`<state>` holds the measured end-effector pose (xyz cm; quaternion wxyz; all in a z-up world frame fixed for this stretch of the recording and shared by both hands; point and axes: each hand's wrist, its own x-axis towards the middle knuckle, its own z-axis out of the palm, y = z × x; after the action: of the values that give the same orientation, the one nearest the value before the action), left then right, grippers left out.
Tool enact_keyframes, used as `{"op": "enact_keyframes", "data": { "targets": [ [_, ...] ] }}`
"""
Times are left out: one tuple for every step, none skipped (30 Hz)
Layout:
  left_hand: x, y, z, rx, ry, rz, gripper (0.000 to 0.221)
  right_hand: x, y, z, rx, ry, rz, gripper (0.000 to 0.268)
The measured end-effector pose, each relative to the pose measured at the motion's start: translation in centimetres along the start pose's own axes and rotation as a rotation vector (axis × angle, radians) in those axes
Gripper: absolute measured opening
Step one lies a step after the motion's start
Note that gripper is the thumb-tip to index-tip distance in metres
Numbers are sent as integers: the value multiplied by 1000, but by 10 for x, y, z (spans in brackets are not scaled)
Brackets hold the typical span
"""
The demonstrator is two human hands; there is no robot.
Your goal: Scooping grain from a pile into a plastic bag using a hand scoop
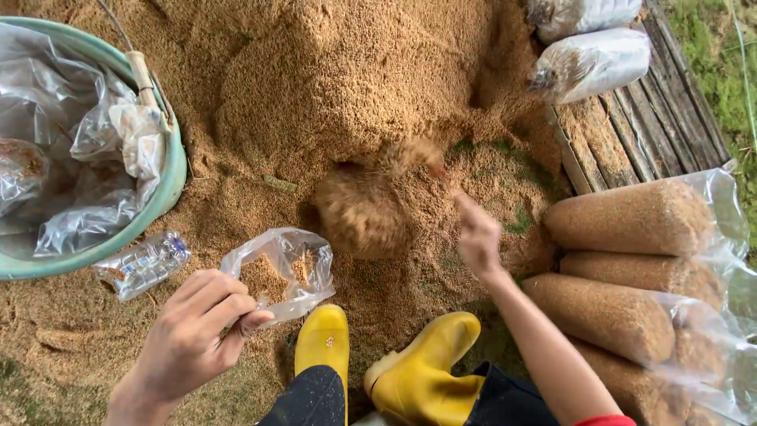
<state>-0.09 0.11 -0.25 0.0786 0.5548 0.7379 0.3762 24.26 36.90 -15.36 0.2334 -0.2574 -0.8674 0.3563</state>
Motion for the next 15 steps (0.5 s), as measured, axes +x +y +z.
{"op": "enact_keyframes", "data": {
  "targets": [
    [0, 1, -1, -2, -5, -6, 14, 10, 14, -10, 2, -5, 6, 41],
    [0, 2, -2, -7, -12, -18, 13, 20, 28, -20, -46, 121, 207, 44],
    [2, 1, -3, -8, -13, -25, 13, 34, 43, -30, -93, 251, 402, 47],
    [2, 1, -3, -6, -12, -25, 13, 44, 60, -37, -92, 251, 401, 47],
    [2, 3, -4, -2, -22, -32, 12, 52, 77, -44, -69, 243, 610, 46],
    [1, 4, -5, 3, -32, -39, 11, 60, 93, -51, -45, 231, 820, 46],
    [-2, 1, -2, 4, -31, -39, 11, 63, 67, -45, -44, 231, 818, 46],
    [-5, -2, 1, -8, -32, -31, 11, 66, 41, -39, 92, 163, 785, 52],
    [-9, -4, 3, -17, -28, -26, 11, 71, 15, -33, 228, 90, 744, 61],
    [-8, -5, 4, -13, -22, -28, 11, 65, 17, -18, 229, 85, 737, 61],
    [-8, -5, 5, -16, -16, -15, 12, 54, 19, -5, 204, -12, 616, 60],
    [-7, -6, 6, -19, -9, -2, 12, 42, 20, 8, 179, -110, 494, 60],
    [-4, -4, 5, -16, -6, 3, 12, 26, 24, 12, 179, -105, 489, 60],
    [-1, -2, 5, -16, -10, 1, 13, 11, 28, 16, 77, -172, 377, 48],
    [-1, 1, 4, -21, -21, -5, 13, -9, 30, 20, -26, -242, 273, 36]
  ]
}}
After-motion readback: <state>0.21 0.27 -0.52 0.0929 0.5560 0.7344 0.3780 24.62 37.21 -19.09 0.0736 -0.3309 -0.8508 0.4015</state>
